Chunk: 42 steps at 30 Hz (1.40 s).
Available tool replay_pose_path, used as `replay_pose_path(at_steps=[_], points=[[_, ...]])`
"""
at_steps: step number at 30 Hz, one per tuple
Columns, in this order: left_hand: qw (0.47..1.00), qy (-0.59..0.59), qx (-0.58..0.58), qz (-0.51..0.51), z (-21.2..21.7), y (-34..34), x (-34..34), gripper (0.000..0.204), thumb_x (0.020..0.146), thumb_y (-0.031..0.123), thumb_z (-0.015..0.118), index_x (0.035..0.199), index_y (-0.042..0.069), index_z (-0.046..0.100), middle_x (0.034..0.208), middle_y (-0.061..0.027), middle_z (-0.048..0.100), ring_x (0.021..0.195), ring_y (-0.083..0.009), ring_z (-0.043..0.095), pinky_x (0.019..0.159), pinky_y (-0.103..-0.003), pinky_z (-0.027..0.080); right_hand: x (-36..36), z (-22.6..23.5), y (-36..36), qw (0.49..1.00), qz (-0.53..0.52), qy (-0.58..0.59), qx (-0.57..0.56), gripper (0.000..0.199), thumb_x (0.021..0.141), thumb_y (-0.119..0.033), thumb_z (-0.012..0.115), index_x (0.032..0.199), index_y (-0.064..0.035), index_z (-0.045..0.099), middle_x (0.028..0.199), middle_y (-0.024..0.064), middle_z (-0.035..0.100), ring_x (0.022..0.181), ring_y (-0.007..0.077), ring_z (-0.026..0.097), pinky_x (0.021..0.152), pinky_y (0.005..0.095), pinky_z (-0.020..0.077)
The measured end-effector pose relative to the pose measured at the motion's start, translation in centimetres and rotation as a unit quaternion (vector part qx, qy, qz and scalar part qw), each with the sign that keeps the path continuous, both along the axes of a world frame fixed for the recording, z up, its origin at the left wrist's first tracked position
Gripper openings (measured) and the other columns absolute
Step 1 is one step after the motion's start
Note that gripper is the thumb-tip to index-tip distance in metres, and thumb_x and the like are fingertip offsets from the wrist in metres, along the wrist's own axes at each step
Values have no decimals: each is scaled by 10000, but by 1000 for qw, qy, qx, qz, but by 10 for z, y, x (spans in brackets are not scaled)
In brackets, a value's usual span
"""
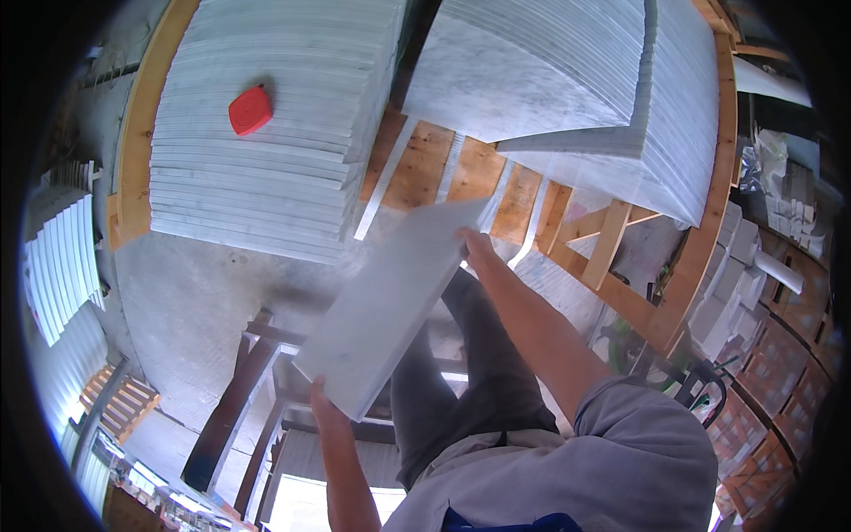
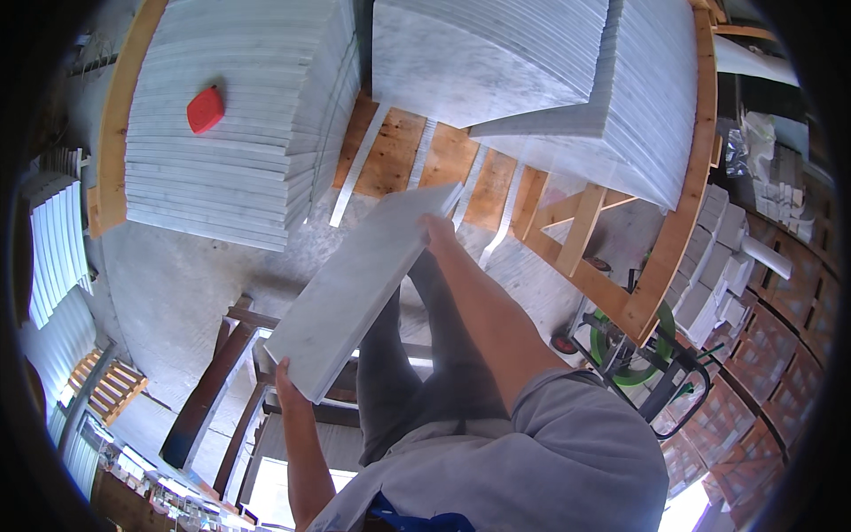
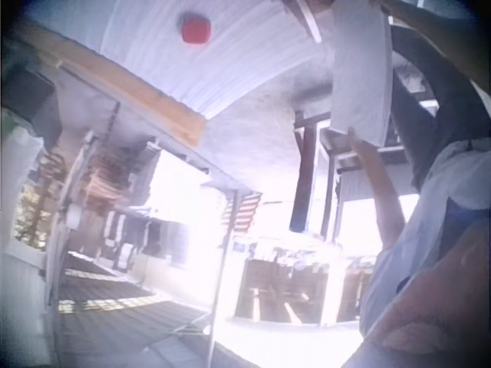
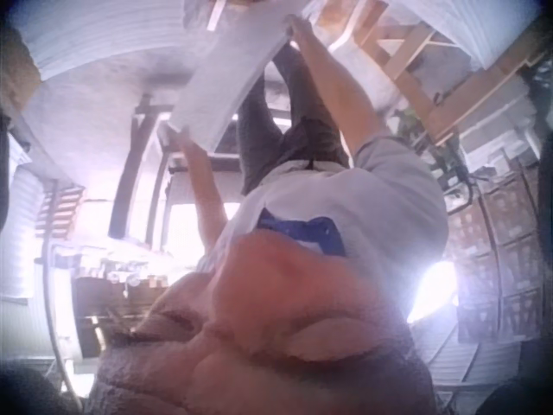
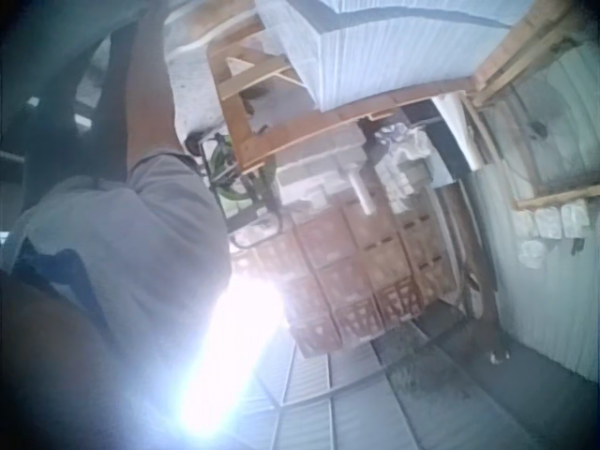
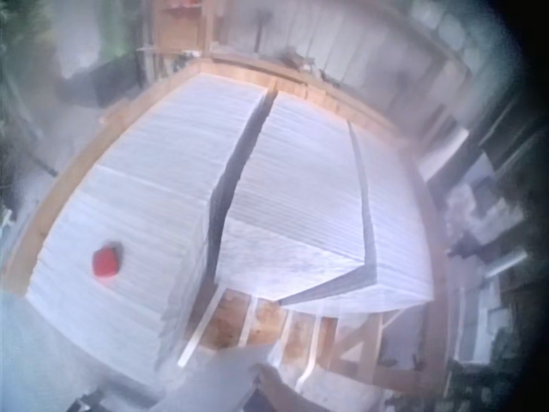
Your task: The person repeatedly picks up white rectangular panels from a metal rack and places them onto a wooden rack. The person walks between the two racks, handling one panel at a time and stacking them neatly.
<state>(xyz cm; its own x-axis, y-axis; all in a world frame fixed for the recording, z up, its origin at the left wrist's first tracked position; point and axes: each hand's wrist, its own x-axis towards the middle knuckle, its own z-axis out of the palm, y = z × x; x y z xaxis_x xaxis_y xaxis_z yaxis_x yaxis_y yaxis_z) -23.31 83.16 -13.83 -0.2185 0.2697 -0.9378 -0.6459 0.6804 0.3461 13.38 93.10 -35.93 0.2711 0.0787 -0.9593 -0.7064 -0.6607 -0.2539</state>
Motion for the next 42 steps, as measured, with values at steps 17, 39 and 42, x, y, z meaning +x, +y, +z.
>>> replay_pose_path(at_steps=[17,39,42], points=[[882,2,183,-433,57,22,169,564,901,388,387,1276,-27,308,1265,-207,414,1143,-352,455,936,-497,401,13,256,-50,968,156,82,177,230,720,-130,617,890,25,605,834,137,613,734,228,612,682,316,507],[942,-276,-52,-186,-65,35,206,334,824,231,554,1097,45,502,1003,-104,602,910,-253,594,784,-381,500,231,209,-64,983,83,160,22,396,683,-160,656,1009,44,562,923,166,614,823,261,622,741,339,510],[942,-144,-28,-303,-82,31,201,337,820,219,557,1102,44,499,1008,-105,600,906,-259,595,788,-383,500,234,205,-64,983,81,167,17,393,684,-156,655,1010,44,562,920,167,613,819,261,621,741,341,510]])
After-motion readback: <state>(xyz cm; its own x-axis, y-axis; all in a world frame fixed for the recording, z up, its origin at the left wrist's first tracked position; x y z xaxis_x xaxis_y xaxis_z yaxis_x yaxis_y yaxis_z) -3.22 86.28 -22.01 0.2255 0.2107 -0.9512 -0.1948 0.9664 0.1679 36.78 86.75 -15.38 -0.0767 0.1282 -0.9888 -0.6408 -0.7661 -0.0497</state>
